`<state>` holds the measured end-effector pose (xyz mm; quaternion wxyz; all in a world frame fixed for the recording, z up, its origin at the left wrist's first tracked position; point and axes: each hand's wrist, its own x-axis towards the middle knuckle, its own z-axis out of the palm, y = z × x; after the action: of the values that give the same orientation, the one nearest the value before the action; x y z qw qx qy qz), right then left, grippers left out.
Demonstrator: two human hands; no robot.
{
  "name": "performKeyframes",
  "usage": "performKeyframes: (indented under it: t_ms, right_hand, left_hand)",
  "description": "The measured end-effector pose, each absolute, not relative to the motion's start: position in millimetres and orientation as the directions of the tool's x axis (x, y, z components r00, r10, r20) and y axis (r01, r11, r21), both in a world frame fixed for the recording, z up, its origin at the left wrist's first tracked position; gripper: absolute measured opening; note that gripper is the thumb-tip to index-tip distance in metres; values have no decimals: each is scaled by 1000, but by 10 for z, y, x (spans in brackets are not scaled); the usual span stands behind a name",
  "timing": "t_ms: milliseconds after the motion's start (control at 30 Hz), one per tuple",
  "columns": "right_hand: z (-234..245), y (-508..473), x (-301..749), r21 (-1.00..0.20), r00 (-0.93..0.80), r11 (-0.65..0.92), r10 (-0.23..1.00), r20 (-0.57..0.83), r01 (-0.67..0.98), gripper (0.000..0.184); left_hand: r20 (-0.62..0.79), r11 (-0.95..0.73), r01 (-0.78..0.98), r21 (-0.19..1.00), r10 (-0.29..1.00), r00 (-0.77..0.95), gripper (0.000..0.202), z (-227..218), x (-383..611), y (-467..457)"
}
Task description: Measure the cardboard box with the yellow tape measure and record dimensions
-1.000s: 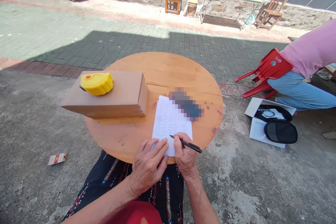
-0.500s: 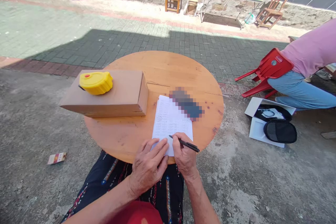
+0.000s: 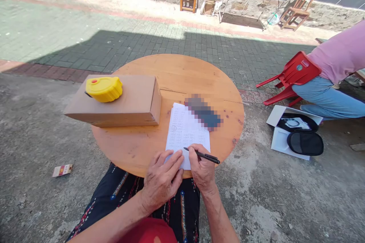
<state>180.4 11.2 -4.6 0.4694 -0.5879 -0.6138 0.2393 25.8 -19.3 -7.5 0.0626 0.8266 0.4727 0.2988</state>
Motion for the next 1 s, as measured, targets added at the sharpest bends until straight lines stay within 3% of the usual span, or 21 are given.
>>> performKeyframes:
  t_ms: [300, 533, 1000]
  right_hand:
    - [-51, 105, 1788, -860, 142, 170, 953, 268, 482, 19]
    - [-81, 63, 1809, -888, 253, 154, 925, 284, 434, 18]
    - [-97, 70, 1795, -876, 241, 131, 933, 267, 464, 21]
  left_hand:
    - [438, -546, 743, 386, 818, 373, 33, -76, 273, -186]
    - [435, -538, 753, 380, 822, 368, 35, -76, 263, -198]
    - [422, -534, 759, 372, 826, 374, 35, -59, 275, -181]
